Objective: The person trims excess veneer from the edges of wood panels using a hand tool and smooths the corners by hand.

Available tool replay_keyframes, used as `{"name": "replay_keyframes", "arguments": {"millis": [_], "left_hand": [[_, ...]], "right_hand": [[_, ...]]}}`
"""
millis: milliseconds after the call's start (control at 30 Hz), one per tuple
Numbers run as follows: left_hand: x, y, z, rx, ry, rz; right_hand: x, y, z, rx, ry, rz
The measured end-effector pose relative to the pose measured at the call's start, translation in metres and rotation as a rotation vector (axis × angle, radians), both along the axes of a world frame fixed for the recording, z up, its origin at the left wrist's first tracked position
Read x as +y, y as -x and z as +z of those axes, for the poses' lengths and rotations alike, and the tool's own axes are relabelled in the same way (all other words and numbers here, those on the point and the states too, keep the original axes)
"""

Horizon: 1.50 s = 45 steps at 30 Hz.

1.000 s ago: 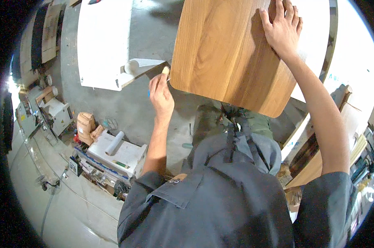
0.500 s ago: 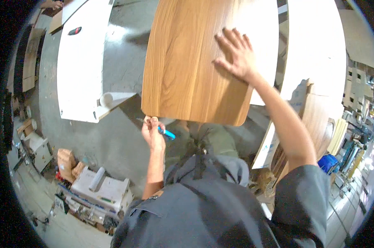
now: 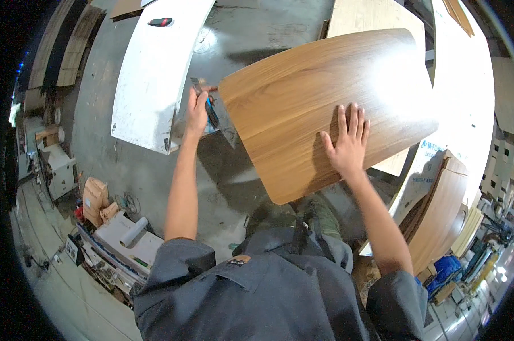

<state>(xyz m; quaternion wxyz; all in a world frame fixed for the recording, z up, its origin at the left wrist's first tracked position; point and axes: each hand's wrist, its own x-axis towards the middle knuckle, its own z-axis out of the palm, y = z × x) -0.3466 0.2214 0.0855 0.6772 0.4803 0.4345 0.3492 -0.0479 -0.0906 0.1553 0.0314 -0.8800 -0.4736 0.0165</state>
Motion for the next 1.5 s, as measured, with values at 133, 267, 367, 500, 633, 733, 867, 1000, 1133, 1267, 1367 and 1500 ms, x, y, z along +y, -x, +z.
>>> {"name": "replay_keyframes", "arguments": {"millis": [133,267,367,500,633,733,867,1000,1133,1267,1367,1500], "left_hand": [[0.021,-0.024,0.020,0.305,-0.676,-0.187],[0.009,-0.018,0.023,0.494,-0.977,-0.307],[-0.040,-0.010,0.025,0.540,-1.075,-0.320],[-0.168,0.019,0.029,0.528,-0.964,-0.437],[-0.328,0.040,0.042,0.561,-0.684,-0.681],[-0.421,0.038,0.043,0.387,-0.629,-0.758],[-0.460,0.010,0.057,0.236,0.220,0.051],[-0.408,-0.046,0.068,0.057,0.365,0.274],[-0.387,-0.050,0.073,0.122,0.392,0.441],[-0.336,-0.009,0.044,0.067,0.277,0.477],[-0.257,0.002,0.037,0.183,0.175,0.269],[-0.128,-0.016,0.034,0.206,0.064,0.046]], "right_hand": [[0.008,-0.046,0.010,-0.006,0.060,0.293],[0.018,-0.046,0.003,-0.031,-0.023,0.311],[0.018,-0.052,-0.002,-0.066,-0.051,0.261],[0.040,-0.064,-0.021,-0.109,-0.136,0.255],[0.081,-0.083,-0.029,-0.183,-0.160,0.187],[0.126,-0.066,-0.008,-0.093,-0.095,0.062],[0.180,-0.145,0.000,0.026,-0.146,0.338],[0.177,-0.244,0.005,0.035,-0.117,0.532],[0.126,-0.249,-0.004,-0.030,-0.211,0.485],[0.029,-0.254,-0.042,-0.143,-0.287,0.246],[-0.053,-0.218,-0.040,-0.075,-0.094,-0.116],[-0.092,-0.143,-0.018,-0.076,-0.010,-0.062]]}}
